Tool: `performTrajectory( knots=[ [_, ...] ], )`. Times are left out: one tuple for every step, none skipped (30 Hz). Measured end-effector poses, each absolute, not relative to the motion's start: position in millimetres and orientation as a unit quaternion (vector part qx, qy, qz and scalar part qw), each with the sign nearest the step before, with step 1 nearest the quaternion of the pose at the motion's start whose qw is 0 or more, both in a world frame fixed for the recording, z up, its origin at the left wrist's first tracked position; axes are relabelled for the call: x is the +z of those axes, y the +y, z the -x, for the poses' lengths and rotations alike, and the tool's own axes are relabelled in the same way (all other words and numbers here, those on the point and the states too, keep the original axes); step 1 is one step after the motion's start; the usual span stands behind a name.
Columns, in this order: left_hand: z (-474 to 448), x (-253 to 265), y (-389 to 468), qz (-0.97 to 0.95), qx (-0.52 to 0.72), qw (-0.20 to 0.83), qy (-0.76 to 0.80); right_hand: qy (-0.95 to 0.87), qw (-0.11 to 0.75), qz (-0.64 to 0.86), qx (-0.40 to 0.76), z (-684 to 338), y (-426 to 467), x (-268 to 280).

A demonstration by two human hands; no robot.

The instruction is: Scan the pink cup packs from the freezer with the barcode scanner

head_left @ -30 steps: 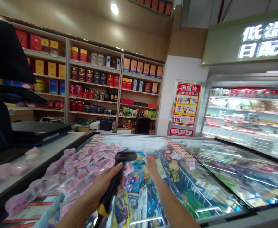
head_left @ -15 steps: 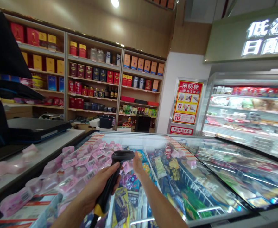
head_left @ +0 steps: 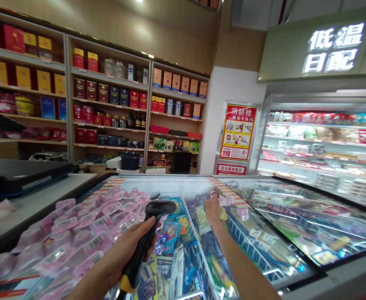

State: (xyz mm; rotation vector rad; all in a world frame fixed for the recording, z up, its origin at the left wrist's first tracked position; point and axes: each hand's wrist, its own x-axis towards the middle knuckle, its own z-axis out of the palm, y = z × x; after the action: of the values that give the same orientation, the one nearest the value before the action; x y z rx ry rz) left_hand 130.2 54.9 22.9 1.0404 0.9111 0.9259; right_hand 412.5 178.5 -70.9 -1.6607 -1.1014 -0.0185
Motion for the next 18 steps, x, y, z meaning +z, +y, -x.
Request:
performTrajectory(
  knots=[
    [-131.5, 22.2, 56.2, -0.464, 0.408, 0.672, 0.408, -0.441, 0.519, 0.731, -0.041, -423.9, 176.4, -69.7],
    [-132.6, 21.5, 57.6, -0.467, 0.404, 0.671, 0.411, -0.415, 0.493, 0.762, -0.066, -433.9, 174.9, -68.9],
    [-133.6, 20.8, 59.1, -0.468, 0.403, 0.669, 0.414, -0.393, 0.468, 0.787, -0.080, -442.3, 174.3, -68.5],
    [-134.4, 20.0, 60.5, -0.469, 0.403, 0.667, 0.415, -0.376, 0.448, 0.807, -0.087, -449.2, 174.4, -68.5],
    [-134.9, 19.4, 61.8, -0.469, 0.404, 0.665, 0.417, -0.365, 0.431, 0.820, -0.089, -454.5, 175.2, -68.8],
    [-135.1, 18.7, 63.1, -0.468, 0.405, 0.665, 0.419, -0.361, 0.421, 0.827, -0.088, -458.6, 176.7, -69.3],
    [-134.9, 18.1, 64.4, -0.467, 0.403, 0.665, 0.421, -0.361, 0.415, 0.830, -0.087, -461.4, 178.5, -70.0],
    [-134.3, 17.4, 65.4, -0.467, 0.402, 0.665, 0.422, -0.362, 0.413, 0.831, -0.087, -463.3, 180.5, -70.7],
    [-133.4, 16.7, 66.3, -0.467, 0.400, 0.666, 0.421, -0.364, 0.414, 0.830, -0.087, -464.4, 182.6, -71.6],
    [-132.2, 15.9, 67.0, -0.469, 0.399, 0.667, 0.419, -0.365, 0.416, 0.828, -0.089, -464.9, 184.5, -72.4],
    [-130.8, 15.1, 67.5, -0.471, 0.400, 0.667, 0.417, -0.368, 0.418, 0.826, -0.091, -465.0, 186.3, -73.3],
    [-129.5, 14.3, 67.8, -0.471, 0.400, 0.667, 0.415, -0.371, 0.421, 0.822, -0.095, -464.7, 187.7, -74.3],
    [-128.4, 13.5, 68.0, -0.471, 0.401, 0.667, 0.415, -0.376, 0.423, 0.818, -0.098, -464.2, 188.8, -75.3],
    [-127.5, 12.9, 68.0, -0.469, 0.401, 0.667, 0.417, -0.382, 0.426, 0.814, -0.103, -463.5, 189.7, -76.3],
    [-127.2, 12.6, 67.9, -0.466, 0.399, 0.669, 0.420, -0.389, 0.430, 0.808, -0.107, -462.7, 190.4, -77.5],
    [-127.4, 12.7, 67.8, -0.464, 0.399, 0.670, 0.421, -0.398, 0.434, 0.800, -0.113, -461.8, 191.0, -78.7],
    [-128.2, 13.2, 67.6, -0.461, 0.400, 0.671, 0.421, -0.409, 0.439, 0.791, -0.118, -461.0, 191.7, -80.0],
    [-129.7, 14.1, 67.3, -0.460, 0.401, 0.671, 0.422, -0.420, 0.443, 0.783, -0.123, -460.1, 192.6, -81.2]
  ],
)
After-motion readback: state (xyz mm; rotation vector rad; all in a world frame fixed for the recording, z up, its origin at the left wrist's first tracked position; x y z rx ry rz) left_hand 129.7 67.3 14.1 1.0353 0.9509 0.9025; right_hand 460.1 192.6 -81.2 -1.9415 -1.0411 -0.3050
